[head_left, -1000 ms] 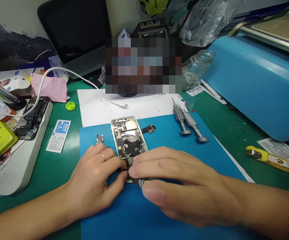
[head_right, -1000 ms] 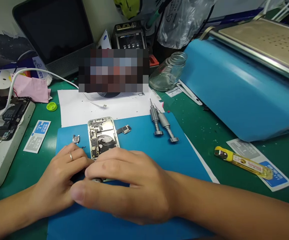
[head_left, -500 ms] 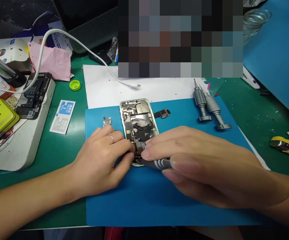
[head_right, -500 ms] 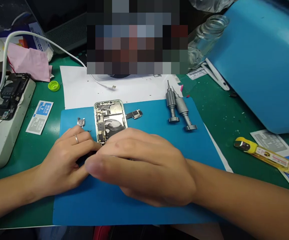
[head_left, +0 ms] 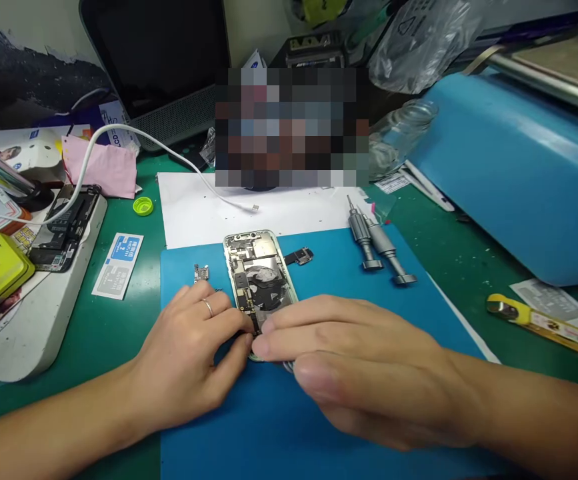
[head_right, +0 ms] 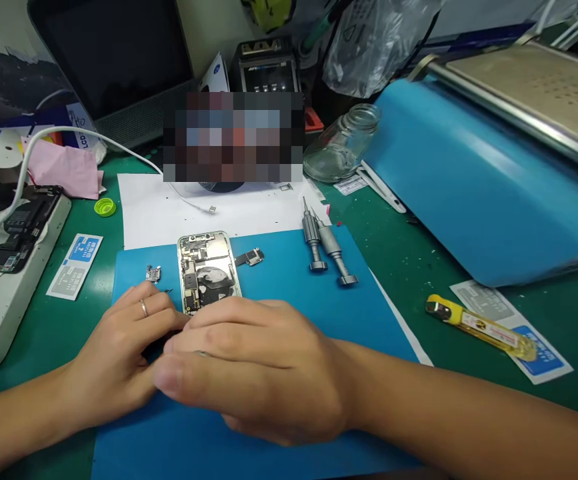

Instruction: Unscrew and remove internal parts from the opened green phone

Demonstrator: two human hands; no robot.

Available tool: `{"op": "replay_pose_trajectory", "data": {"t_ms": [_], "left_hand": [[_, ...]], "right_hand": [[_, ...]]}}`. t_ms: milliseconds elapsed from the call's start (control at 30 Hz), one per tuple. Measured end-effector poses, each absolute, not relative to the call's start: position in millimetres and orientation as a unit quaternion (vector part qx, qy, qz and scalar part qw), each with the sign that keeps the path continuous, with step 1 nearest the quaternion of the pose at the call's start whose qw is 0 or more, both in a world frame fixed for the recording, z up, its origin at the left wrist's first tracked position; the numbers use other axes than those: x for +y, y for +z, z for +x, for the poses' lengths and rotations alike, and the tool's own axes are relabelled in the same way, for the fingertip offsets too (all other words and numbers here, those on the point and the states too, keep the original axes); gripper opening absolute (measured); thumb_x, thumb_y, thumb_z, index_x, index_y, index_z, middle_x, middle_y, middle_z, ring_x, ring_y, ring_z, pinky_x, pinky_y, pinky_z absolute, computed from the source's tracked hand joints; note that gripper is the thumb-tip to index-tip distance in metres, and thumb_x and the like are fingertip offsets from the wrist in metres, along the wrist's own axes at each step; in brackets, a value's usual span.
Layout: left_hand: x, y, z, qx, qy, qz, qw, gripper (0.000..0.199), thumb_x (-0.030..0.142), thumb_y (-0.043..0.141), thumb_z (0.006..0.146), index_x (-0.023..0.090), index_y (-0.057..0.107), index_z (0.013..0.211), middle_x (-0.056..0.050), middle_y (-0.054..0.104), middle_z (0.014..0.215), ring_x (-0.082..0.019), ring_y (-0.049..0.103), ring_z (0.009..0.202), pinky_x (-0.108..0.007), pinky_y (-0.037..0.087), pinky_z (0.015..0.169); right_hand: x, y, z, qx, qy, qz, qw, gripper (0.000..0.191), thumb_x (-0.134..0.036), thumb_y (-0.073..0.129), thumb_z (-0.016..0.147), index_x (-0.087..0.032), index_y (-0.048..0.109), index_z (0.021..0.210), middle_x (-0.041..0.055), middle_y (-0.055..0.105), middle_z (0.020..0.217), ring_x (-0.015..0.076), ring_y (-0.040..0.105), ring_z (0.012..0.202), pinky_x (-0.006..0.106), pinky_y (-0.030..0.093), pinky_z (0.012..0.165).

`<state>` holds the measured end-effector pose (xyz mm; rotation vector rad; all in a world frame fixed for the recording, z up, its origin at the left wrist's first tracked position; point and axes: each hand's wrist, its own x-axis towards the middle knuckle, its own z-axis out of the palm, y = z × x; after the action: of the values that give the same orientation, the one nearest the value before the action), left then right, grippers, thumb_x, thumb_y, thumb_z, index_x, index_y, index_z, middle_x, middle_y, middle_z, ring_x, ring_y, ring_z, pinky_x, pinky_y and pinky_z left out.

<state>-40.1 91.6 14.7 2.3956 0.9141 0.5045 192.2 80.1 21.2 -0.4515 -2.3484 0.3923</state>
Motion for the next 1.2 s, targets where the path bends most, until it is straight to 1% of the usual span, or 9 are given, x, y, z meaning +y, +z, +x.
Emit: {"op": "replay_pose_trajectory", "data": {"t_ms": [167, 200, 300, 367, 467, 633, 867, 1100, 1200], "left_hand": [[91.0, 14.3, -39.7, 0.35, 0.176, 0.88, 0.268, 0.023, 0.02, 0.048, 0.102, 0.019, 0.067, 0.089, -0.001, 0.058, 0.076, -0.018, 0.045, 0.075, -0.036, 0.033, 0.07], [91.0, 14.3, -39.7, 0.35, 0.177, 0.88, 0.268, 0.023, 0.02, 0.048, 0.102, 0.02, 0.067, 0.089, -0.001, 0.058, 0.076, -0.018, 0.045, 0.075, -0.036, 0.033, 0.07], [91.1, 14.3, -40.1, 0.344, 0.182, 0.882, 0.266, 0.022, 0.02, 0.048, 0.101, 0.019, 0.066, 0.089, -0.001, 0.058, 0.076, -0.018, 0.045, 0.074, -0.036, 0.034, 0.069], [91.0, 14.5, -40.4, 0.341, 0.182, 0.884, 0.263, 0.02, 0.02, 0.049, 0.1, 0.019, 0.066, 0.089, -0.001, 0.058, 0.075, -0.018, 0.045, 0.074, -0.035, 0.034, 0.069], [90.5, 14.9, -40.6, 0.343, 0.179, 0.885, 0.259, 0.02, 0.02, 0.05, 0.1, 0.02, 0.067, 0.089, -0.001, 0.058, 0.075, -0.019, 0.045, 0.074, -0.036, 0.034, 0.068], [90.8, 15.0, -39.9, 0.345, 0.186, 0.884, 0.255, 0.021, 0.019, 0.049, 0.1, 0.02, 0.067, 0.089, -0.001, 0.058, 0.074, -0.018, 0.045, 0.073, -0.036, 0.034, 0.068], [88.8, 12.2, -40.6, 0.355, 0.19, 0.879, 0.254, 0.018, 0.022, 0.051, 0.101, 0.021, 0.066, 0.092, -0.001, 0.06, 0.077, -0.018, 0.045, 0.074, -0.036, 0.034, 0.068], [89.6, 14.1, -41.2, 0.345, 0.18, 0.883, 0.262, 0.02, 0.021, 0.049, 0.1, 0.02, 0.066, 0.09, -0.001, 0.059, 0.076, -0.018, 0.045, 0.074, -0.037, 0.035, 0.069], [89.5, 14.9, -41.5, 0.346, 0.179, 0.882, 0.266, 0.019, 0.02, 0.049, 0.101, 0.02, 0.066, 0.091, -0.001, 0.059, 0.077, -0.018, 0.045, 0.074, -0.036, 0.034, 0.069]], "right_hand": [[82.0, 21.8, 187.8, -0.872, 0.156, -0.233, 0.401, 0.004, -0.024, 0.056, 0.104, -0.021, 0.057, 0.102, 0.0008, 0.073, 0.088, 0.0085, 0.072, 0.083, 0.019, 0.061, 0.085], [82.6, 21.9, 187.8, -0.871, 0.157, -0.232, 0.403, 0.003, -0.023, 0.056, 0.104, -0.02, 0.057, 0.102, 0.0013, 0.073, 0.087, 0.0091, 0.072, 0.083, 0.02, 0.062, 0.084], [83.9, 22.0, 189.9, -0.883, 0.163, -0.183, 0.401, 0.012, -0.014, 0.051, 0.103, -0.015, 0.058, 0.113, 0.0069, 0.075, 0.1, 0.0124, 0.072, 0.102, 0.027, 0.061, 0.096], [84.5, 22.0, 191.0, -0.887, 0.168, -0.159, 0.4, 0.016, -0.013, 0.05, 0.104, -0.012, 0.058, 0.118, 0.0086, 0.076, 0.107, 0.013, 0.069, 0.112, 0.027, 0.059, 0.103], [84.8, 21.6, 189.9, -0.886, 0.164, -0.164, 0.402, 0.015, -0.017, 0.051, 0.105, -0.013, 0.06, 0.116, 0.0053, 0.078, 0.103, 0.0108, 0.07, 0.105, 0.023, 0.059, 0.1], [83.3, 19.4, 185.5, -0.883, 0.159, -0.171, 0.408, 0.018, -0.017, 0.047, 0.106, -0.011, 0.062, 0.116, 0.0039, 0.076, 0.097, 0.0096, 0.069, 0.093, 0.025, 0.061, 0.092], [81.9, 19.5, 186.3, -0.886, 0.15, -0.173, 0.404, 0.017, -0.019, 0.053, 0.104, -0.015, 0.061, 0.118, 0.0024, 0.077, 0.102, 0.0136, 0.069, 0.098, 0.026, 0.063, 0.087], [82.2, 17.3, 186.0, -0.882, 0.176, -0.146, 0.413, 0.019, -0.013, 0.045, 0.107, -0.01, 0.055, 0.121, 0.0063, 0.076, 0.105, 0.0096, 0.069, 0.11, 0.025, 0.058, 0.102], [82.5, 15.6, 185.9, -0.879, 0.187, -0.153, 0.412, 0.018, -0.016, 0.045, 0.107, -0.012, 0.055, 0.122, 0.005, 0.075, 0.105, 0.0099, 0.069, 0.104, 0.024, 0.059, 0.097]]}}
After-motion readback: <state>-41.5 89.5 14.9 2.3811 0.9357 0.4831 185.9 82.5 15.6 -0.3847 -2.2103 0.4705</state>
